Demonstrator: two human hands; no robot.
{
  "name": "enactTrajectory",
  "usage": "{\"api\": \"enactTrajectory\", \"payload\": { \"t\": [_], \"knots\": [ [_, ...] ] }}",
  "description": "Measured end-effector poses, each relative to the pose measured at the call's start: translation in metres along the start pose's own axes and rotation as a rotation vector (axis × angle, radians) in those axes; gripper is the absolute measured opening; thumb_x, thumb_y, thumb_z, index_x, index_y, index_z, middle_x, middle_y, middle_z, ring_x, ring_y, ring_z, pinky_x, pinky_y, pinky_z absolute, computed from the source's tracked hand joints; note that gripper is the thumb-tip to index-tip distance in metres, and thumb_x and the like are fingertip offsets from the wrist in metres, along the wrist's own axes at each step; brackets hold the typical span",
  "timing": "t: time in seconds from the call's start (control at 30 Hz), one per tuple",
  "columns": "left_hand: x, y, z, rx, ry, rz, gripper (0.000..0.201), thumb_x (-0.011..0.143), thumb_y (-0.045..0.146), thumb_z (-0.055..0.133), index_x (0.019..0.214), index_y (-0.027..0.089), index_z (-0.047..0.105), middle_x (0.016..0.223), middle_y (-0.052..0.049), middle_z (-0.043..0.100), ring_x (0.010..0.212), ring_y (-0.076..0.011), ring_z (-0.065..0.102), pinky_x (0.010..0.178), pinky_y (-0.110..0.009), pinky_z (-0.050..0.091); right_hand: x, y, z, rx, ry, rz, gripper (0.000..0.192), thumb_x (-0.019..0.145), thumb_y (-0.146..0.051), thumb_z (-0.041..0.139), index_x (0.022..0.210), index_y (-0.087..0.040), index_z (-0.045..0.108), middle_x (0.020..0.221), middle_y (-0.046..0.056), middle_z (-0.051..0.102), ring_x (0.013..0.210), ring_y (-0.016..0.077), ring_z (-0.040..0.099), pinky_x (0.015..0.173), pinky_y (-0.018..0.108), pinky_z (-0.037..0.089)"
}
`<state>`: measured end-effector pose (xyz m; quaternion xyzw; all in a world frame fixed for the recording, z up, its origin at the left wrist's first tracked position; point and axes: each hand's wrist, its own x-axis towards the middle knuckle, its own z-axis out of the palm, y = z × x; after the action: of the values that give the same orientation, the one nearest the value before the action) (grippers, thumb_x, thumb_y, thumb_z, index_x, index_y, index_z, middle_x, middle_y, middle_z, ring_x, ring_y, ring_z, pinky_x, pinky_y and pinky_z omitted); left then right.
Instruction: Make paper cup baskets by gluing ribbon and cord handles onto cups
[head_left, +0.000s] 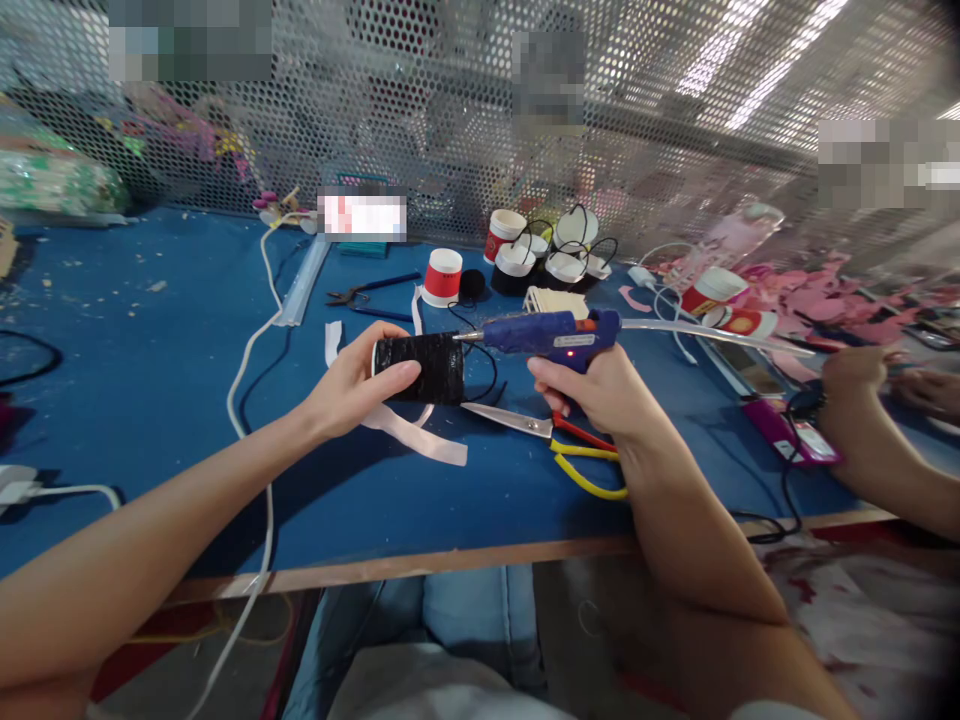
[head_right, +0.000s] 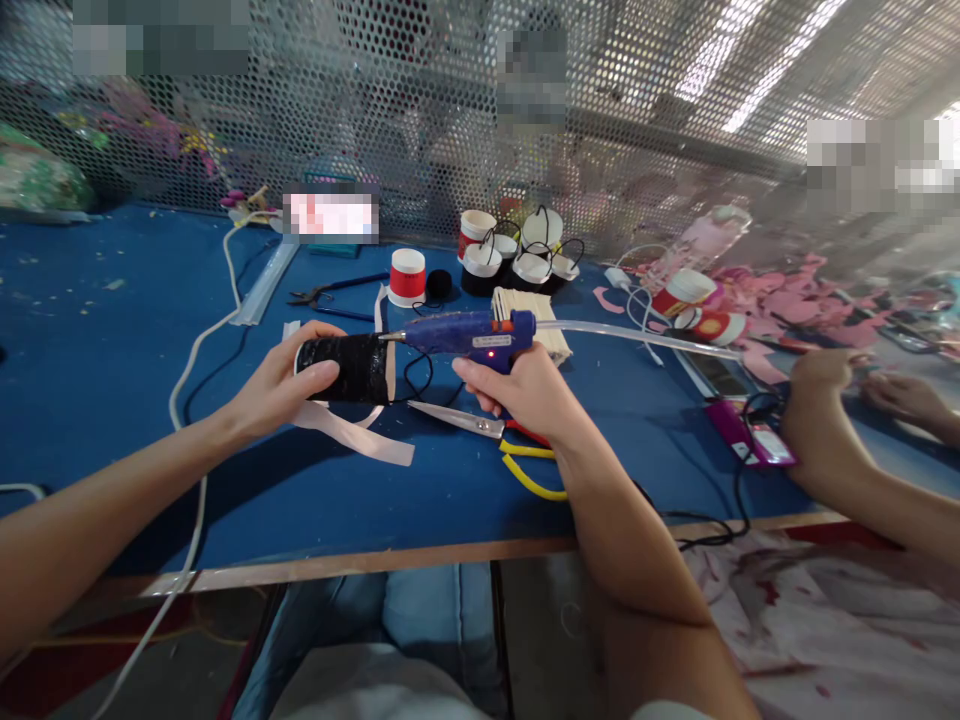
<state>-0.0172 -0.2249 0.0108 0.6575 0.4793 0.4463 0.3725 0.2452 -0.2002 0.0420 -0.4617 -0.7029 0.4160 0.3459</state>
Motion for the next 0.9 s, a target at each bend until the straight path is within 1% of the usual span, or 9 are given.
{"api": "enactTrajectory", "payload": {
  "t": [0.13, 0.27, 0.37, 0.47, 0.53, 0.6, 0.67, 0.77, 0.9],
  "knots": [
    [0.0, -0.001, 0.001, -0.027, -0.031, 0.002, 0.04, 0.072, 0.048, 0.06, 0.096, 0.017, 0.05, 0.075, 0.001, 0.053, 0.064, -0.0122, 0.05, 0.056, -0.022, 0.041, 0.003, 0.0, -0.001, 0.027, -0.029, -0.007, 0.029, 0.079, -0.04, 0.062, 0.066, -0.014, 0.059, 0.047, -0.002, 0.051, 0.04, 0.0061, 0.044, 0.037, 0.02, 0.036],
    [0.001, -0.001, 0.002, -0.081, 0.025, -0.009, 0.041, 0.07, 0.046, 0.062, 0.097, 0.017, 0.051, 0.078, 0.001, 0.055, 0.064, -0.0112, 0.051, 0.056, -0.022, 0.041, 0.006, 0.0, -0.003, 0.126, -0.011, -0.013, 0.023, 0.077, -0.036, 0.064, 0.076, -0.014, 0.061, 0.045, -0.004, 0.049, 0.039, 0.0067, 0.043, 0.037, 0.021, 0.034],
    [0.002, -0.004, 0.004, -0.2, 0.044, -0.117, 0.041, 0.071, 0.046, 0.064, 0.098, 0.019, 0.05, 0.072, 0.003, 0.052, 0.053, -0.0077, 0.047, 0.047, -0.019, 0.036, 0.012, 0.004, -0.009, 0.203, 0.093, -0.009, 0.02, 0.071, -0.032, 0.07, 0.071, -0.015, 0.058, 0.05, -0.004, 0.051, 0.042, 0.0066, 0.044, 0.039, 0.021, 0.035],
    [0.003, -0.008, 0.005, -0.341, 0.04, -0.237, 0.039, 0.073, 0.048, 0.064, 0.097, 0.021, 0.05, 0.062, 0.006, 0.047, 0.043, -0.0049, 0.04, 0.038, -0.017, 0.026, 0.021, 0.015, -0.021, 0.194, 0.272, -0.018, 0.023, 0.065, -0.031, 0.074, 0.074, -0.015, 0.06, 0.065, 0.0, 0.06, 0.052, 0.0092, 0.053, 0.049, 0.023, 0.044],
    [0.003, -0.01, 0.005, -0.43, 0.043, -0.284, 0.036, 0.072, 0.047, 0.065, 0.092, 0.021, 0.05, 0.06, 0.007, 0.046, 0.039, -0.0037, 0.038, 0.036, -0.017, 0.024, 0.029, 0.024, -0.03, 0.077, 0.4, -0.028, 0.026, 0.067, -0.037, 0.071, 0.078, -0.015, 0.062, 0.071, 0.003, 0.063, 0.058, 0.012, 0.057, 0.054, 0.026, 0.046],
    [0.004, -0.01, 0.006, -0.496, 0.032, -0.317, 0.036, 0.07, 0.046, 0.067, 0.088, 0.021, 0.049, 0.059, 0.007, 0.047, 0.036, -0.0029, 0.037, 0.033, -0.017, 0.022, 0.037, 0.032, -0.039, -0.158, 0.485, -0.018, 0.03, 0.073, -0.045, 0.062, 0.071, -0.015, 0.06, 0.064, 0.004, 0.061, 0.057, 0.0138, 0.056, 0.053, 0.027, 0.044],
    [0.005, -0.01, 0.006, -0.543, 0.007, -0.344, 0.037, 0.069, 0.043, 0.07, 0.088, 0.021, 0.049, 0.058, 0.007, 0.048, 0.033, -0.0023, 0.035, 0.031, -0.017, 0.02, 0.045, 0.039, -0.045, -0.451, 0.536, 0.009, 0.036, 0.077, -0.05, 0.055, 0.063, -0.016, 0.057, 0.056, 0.004, 0.057, 0.055, 0.0155, 0.055, 0.053, 0.028, 0.042],
    [0.005, -0.008, 0.006, -0.58, -0.044, -0.363, 0.036, 0.068, 0.041, 0.071, 0.088, 0.019, 0.051, 0.057, 0.007, 0.05, 0.031, -0.0014, 0.033, 0.03, -0.017, 0.019, 0.056, 0.047, -0.051, -0.76, 0.584, 0.098, 0.036, 0.075, -0.051, 0.057, 0.063, -0.016, 0.056, 0.059, 0.005, 0.059, 0.061, 0.0195, 0.057, 0.059, 0.031, 0.04],
    [0.003, -0.006, 0.005, -0.592, -0.087, -0.377, 0.031, 0.07, 0.042, 0.069, 0.077, 0.017, 0.051, 0.054, 0.007, 0.047, 0.031, -0.0009, 0.031, 0.029, -0.017, 0.017, 0.065, 0.057, -0.055, -0.913, 0.551, 0.223, 0.037, 0.075, -0.052, 0.055, 0.069, -0.016, 0.061, 0.07, 0.009, 0.063, 0.071, 0.0244, 0.059, 0.063, 0.033, 0.04]
  ]
}}
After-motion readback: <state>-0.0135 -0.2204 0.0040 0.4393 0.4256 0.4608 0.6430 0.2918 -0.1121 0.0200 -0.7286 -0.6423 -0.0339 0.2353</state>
